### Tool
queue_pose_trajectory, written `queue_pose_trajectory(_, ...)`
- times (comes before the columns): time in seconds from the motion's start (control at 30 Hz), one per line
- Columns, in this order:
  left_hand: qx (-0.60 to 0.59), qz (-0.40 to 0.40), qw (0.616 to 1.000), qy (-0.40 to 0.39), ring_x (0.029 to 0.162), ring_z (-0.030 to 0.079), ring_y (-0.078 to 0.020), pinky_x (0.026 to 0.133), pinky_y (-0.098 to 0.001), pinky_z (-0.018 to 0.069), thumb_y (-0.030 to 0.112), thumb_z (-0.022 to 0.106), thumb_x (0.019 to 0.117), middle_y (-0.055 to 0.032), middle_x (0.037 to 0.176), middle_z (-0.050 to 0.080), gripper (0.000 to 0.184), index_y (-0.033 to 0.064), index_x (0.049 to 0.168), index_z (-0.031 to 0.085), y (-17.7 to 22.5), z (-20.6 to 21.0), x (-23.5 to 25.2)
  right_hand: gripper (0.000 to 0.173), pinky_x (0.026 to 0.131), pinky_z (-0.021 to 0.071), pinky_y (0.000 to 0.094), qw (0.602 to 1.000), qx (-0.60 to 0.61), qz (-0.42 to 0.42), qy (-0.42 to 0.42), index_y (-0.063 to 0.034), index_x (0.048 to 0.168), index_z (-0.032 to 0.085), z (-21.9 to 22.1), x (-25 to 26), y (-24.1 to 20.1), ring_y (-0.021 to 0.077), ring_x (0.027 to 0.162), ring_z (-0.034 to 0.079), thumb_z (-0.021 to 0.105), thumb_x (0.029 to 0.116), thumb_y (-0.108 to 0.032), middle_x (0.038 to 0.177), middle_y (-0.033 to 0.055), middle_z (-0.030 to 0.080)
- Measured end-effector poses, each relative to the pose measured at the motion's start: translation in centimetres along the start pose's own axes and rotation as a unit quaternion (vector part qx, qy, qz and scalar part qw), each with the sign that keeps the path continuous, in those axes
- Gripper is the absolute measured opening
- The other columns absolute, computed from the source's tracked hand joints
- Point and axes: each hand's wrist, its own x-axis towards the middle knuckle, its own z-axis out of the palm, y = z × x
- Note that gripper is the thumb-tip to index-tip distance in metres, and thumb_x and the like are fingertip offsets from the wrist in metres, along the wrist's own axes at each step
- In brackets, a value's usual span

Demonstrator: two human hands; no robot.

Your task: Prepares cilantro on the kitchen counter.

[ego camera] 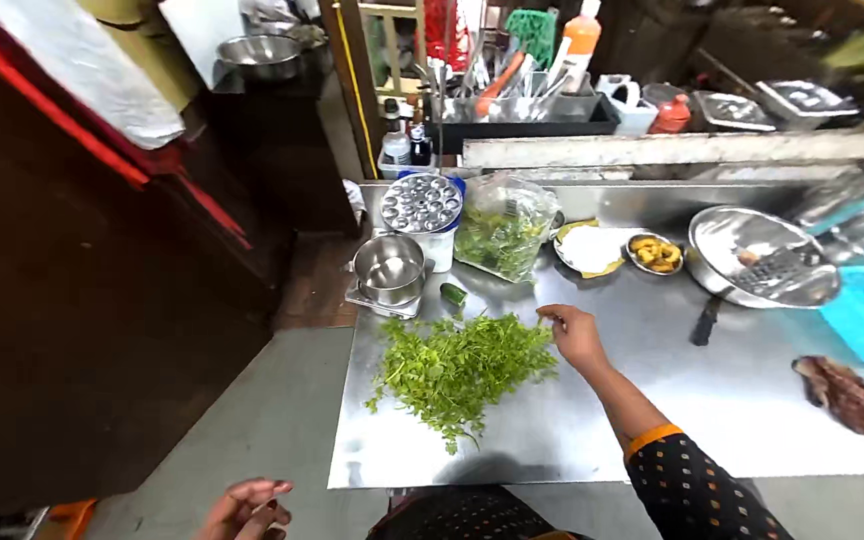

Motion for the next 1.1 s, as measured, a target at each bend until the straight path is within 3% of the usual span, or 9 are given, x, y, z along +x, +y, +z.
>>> queue_pose_trajectory(0.1,0.06,0.031,0.996,-0.065,0.084,0.069,-0.0155,0.066,-0.0299,0.0579,0.003,0.048,0.0934,-0.0069,0.113,0.07,0.026,0.004,0.118,0.057,1.3,1.4,5.4,0.018,0.081,0.0593,0.0542,0.999,-0.032,0.041,-0.011,-0.0061,0.105,0.076,2.1,-1.4,-4.3,0.0285,0.084,0.073,0.062,0.0983,-0.014,0.091,0.0122,0.075)
queue_pose_trajectory(0.23,0.086,0.1,0.976,-0.175,0.082,0.069,-0.0178,0.066,-0.0306,0.0571,0.009,0.051,0.0921,-0.0082,0.111,0.072,0.026,0.005,0.116,0.061,3.7,2.9,10.8,0.069,0.094,0.0532,0.0627,0.955,-0.116,0.25,-0.108,0.0013,0.104,0.073,6.5,-0.2,-6.6,0.0427,0.109,0.066,0.073,0.0835,-0.065,0.109,0.025,0.07)
queue_pose_trajectory(0.3,0.093,0.126,0.964,-0.215,0.082,0.068,-0.0186,0.068,-0.0307,0.0573,0.011,0.055,0.0913,-0.0079,0.111,0.072,0.025,0.0066,0.115,0.063,4.7,2.6,12.5,0.068,0.097,0.052,0.0622,0.939,-0.146,0.277,-0.142,0.0016,0.115,0.07,8.5,0.3,-7.6,0.0438,0.119,0.062,0.081,0.0797,-0.056,0.121,0.0261,0.065)
queue_pose_trajectory(0.37,0.099,0.142,0.955,-0.241,0.082,0.069,-0.0176,0.068,-0.0296,0.0568,0.014,0.056,0.0918,-0.0076,0.113,0.072,0.025,0.0076,0.115,0.063,4.9,1.4,13.7,0.043,0.091,0.0534,0.0658,0.945,-0.135,0.268,-0.129,0.0005,0.118,0.068,8.8,0.0,-8.4,0.0465,0.112,0.065,0.079,0.0854,-0.026,0.115,0.0276,0.067)
queue_pose_trajectory(0.47,0.096,0.128,0.954,-0.252,0.079,0.069,-0.0156,0.067,-0.0283,0.0569,0.012,0.055,0.0922,-0.0078,0.112,0.073,0.025,0.0067,0.116,0.063,3.6,-1.4,15.2,0.028,0.09,0.0515,0.0687,0.961,-0.059,0.259,-0.079,-0.0004,0.117,0.07,4.8,-0.8,-9.0,0.0469,0.104,0.067,0.071,0.0922,-0.012,0.108,0.0277,0.07)
queue_pose_trajectory(0.67,0.076,0.037,0.971,-0.224,0.083,0.07,-0.0168,0.066,-0.0289,0.0579,0.005,0.048,0.0943,-0.0083,0.109,0.072,0.024,0.0039,0.115,0.061,2.5,-5.2,17.4,0.02,0.078,0.0533,0.0596,0.951,0.078,0.299,-0.013,-0.0002,0.098,0.071,0.4,-3.6,-6.5,0.0344,0.087,0.066,0.072,0.0924,-0.019,0.093,0.0201,0.068)
queue_pose_trajectory(0.77,0.068,0.061,0.971,-0.222,0.083,0.07,-0.0157,0.066,-0.0284,0.0584,0.003,0.048,0.0935,-0.0074,0.11,0.072,0.025,0.0045,0.115,0.06,3.4,-5.4,18.5,0.022,0.092,0.0522,0.0656,0.941,-0.05,0.319,-0.101,-0.0023,0.111,0.074,1.7,-5.1,-4.2,0.0404,0.102,0.069,0.071,0.0949,-0.018,0.106,0.0222,0.072)
queue_pose_trajectory(0.93,0.066,0.066,0.972,-0.214,0.082,0.07,-0.0162,0.066,-0.0274,0.0579,0.003,0.048,0.0941,-0.0089,0.109,0.072,0.024,0.0045,0.114,0.061,3.3,-4.5,19.0,0.026,0.094,0.0547,0.0577,0.95,-0.042,0.308,-0.003,-0.0098,0.124,0.072,1.9,-6.6,-3.5,0.0311,0.101,0.072,0.058,0.1044,-0.019,0.109,0.0139,0.075)
queue_pose_trajectory(1.1,0.073,0.05,0.969,-0.23,0.081,0.069,-0.016,0.065,-0.0266,0.0577,0.004,0.049,0.0944,-0.0086,0.108,0.072,0.023,0.0049,0.114,0.061,3.0,-2.1,18.0,0.081,0.095,0.0501,0.0668,0.934,-0.098,0.343,-0.034,0.0002,0.13,0.065,5.5,-6.2,-5.6,0.0453,0.117,0.06,0.087,0.0744,-0.055,0.122,0.0253,0.065)
